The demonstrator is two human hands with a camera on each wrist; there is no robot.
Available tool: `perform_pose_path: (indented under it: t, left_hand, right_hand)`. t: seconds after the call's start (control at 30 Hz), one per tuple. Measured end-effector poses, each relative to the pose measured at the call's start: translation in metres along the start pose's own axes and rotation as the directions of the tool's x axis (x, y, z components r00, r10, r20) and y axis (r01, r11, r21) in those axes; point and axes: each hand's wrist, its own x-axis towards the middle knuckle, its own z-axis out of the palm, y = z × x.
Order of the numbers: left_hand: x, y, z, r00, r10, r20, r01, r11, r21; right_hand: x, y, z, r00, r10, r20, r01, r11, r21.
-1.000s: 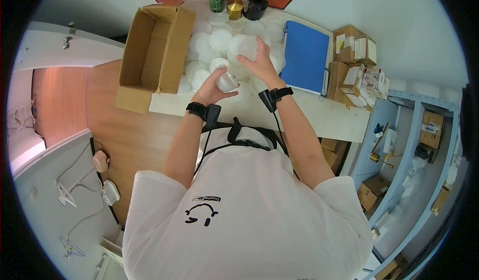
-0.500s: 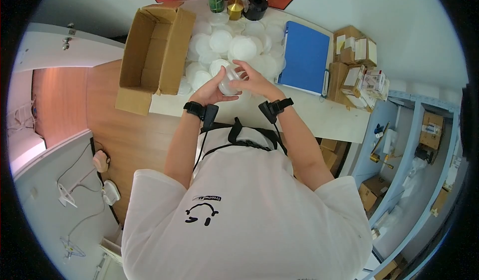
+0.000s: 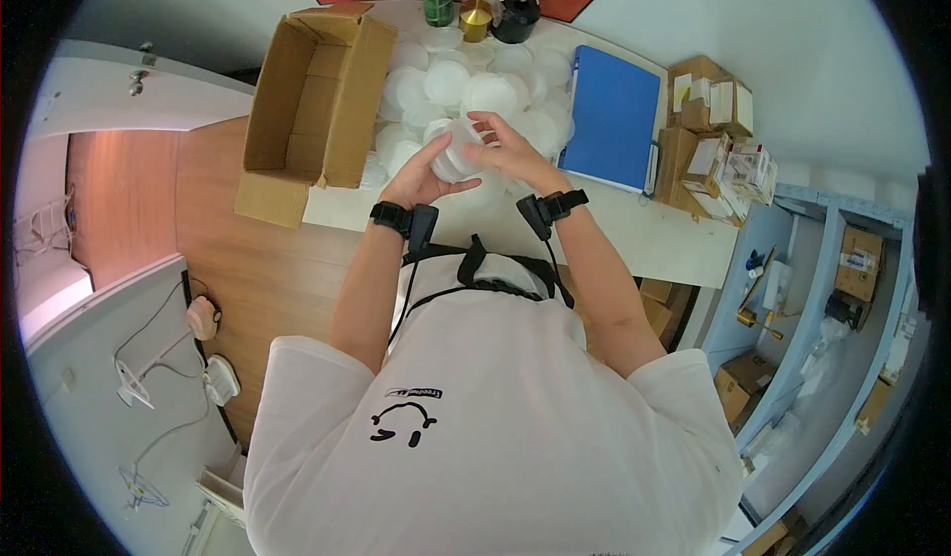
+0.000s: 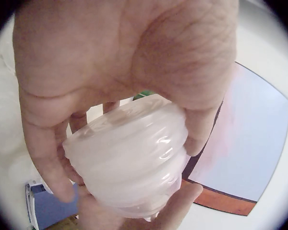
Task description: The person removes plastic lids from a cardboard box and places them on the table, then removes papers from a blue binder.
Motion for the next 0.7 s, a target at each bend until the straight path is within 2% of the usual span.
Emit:
perform_pose_path:
  t: [0.07, 0.2, 0.27, 0.3, 0.37, 0.4, 0.47, 0.5, 0.57, 0.6, 0.67, 0.7]
  left_hand:
    - [-0.002, 0.001, -0.002, 0.999, -0.026, -0.035, 0.023, 0.997, -0.074]
    - [0.006, 0.001, -0.012, 1.000, -0.012, -0.029, 0.008, 0.991, -0.137]
    - [0.009, 0.000, -0.014, 0.996, 0.054, -0.077, -0.066, 0.984, -0.168]
    - [0.011, 0.001, -0.015, 0.996, 0.055, -0.077, -0.067, 0.984, -0.167]
    - [0.015, 0.003, -0.018, 0.992, 0.094, -0.082, -0.105, 0.983, -0.149]
    - [0.016, 0.003, -0.020, 0.992, 0.093, -0.081, -0.104, 0.983, -0.148]
    - [0.017, 0.008, -0.015, 0.993, 0.091, -0.077, -0.102, 0.982, -0.161]
    - [0.017, 0.012, -0.013, 0.993, 0.091, -0.073, -0.101, 0.982, -0.158]
    - [0.012, 0.016, -0.009, 0.998, 0.064, -0.029, -0.067, 0.990, -0.125]
    - [0.010, 0.016, -0.010, 0.997, 0.065, -0.028, -0.069, 0.989, -0.130]
    - [0.007, 0.015, -0.013, 0.999, 0.012, -0.051, -0.016, 0.997, -0.074]
    - [0.007, 0.015, -0.013, 0.999, 0.014, -0.052, -0.018, 0.997, -0.076]
  right_hand:
    - [0.001, -0.005, -0.005, 0.998, 0.055, -0.023, -0.051, 0.985, 0.162]
    - [0.012, -0.010, -0.007, 0.998, 0.050, -0.047, -0.043, 0.989, 0.138]
    - [0.023, -0.006, -0.005, 0.984, -0.025, -0.176, 0.024, 1.000, -0.004]
    - [0.029, -0.004, -0.004, 0.984, -0.026, -0.176, 0.026, 1.000, -0.004]
    - [0.040, -0.007, 0.001, 0.876, -0.277, -0.396, 0.176, 0.946, -0.273]
    - [0.044, -0.009, 0.003, 0.875, -0.277, -0.397, 0.175, 0.946, -0.273]
    - [0.050, -0.012, 0.004, 0.826, -0.393, -0.404, 0.092, 0.802, -0.591]
    - [0.051, -0.012, 0.005, 0.823, -0.395, -0.408, 0.091, 0.801, -0.592]
    - [0.046, -0.010, 0.010, 0.922, -0.365, -0.126, 0.274, 0.848, -0.454]
    - [0.042, -0.008, 0.010, 0.924, -0.364, -0.122, 0.273, 0.847, -0.457]
    - [0.030, -0.020, 0.013, 0.992, -0.122, 0.018, 0.124, 0.984, -0.128]
    - [0.030, -0.020, 0.014, 0.992, -0.122, 0.021, 0.123, 0.984, -0.129]
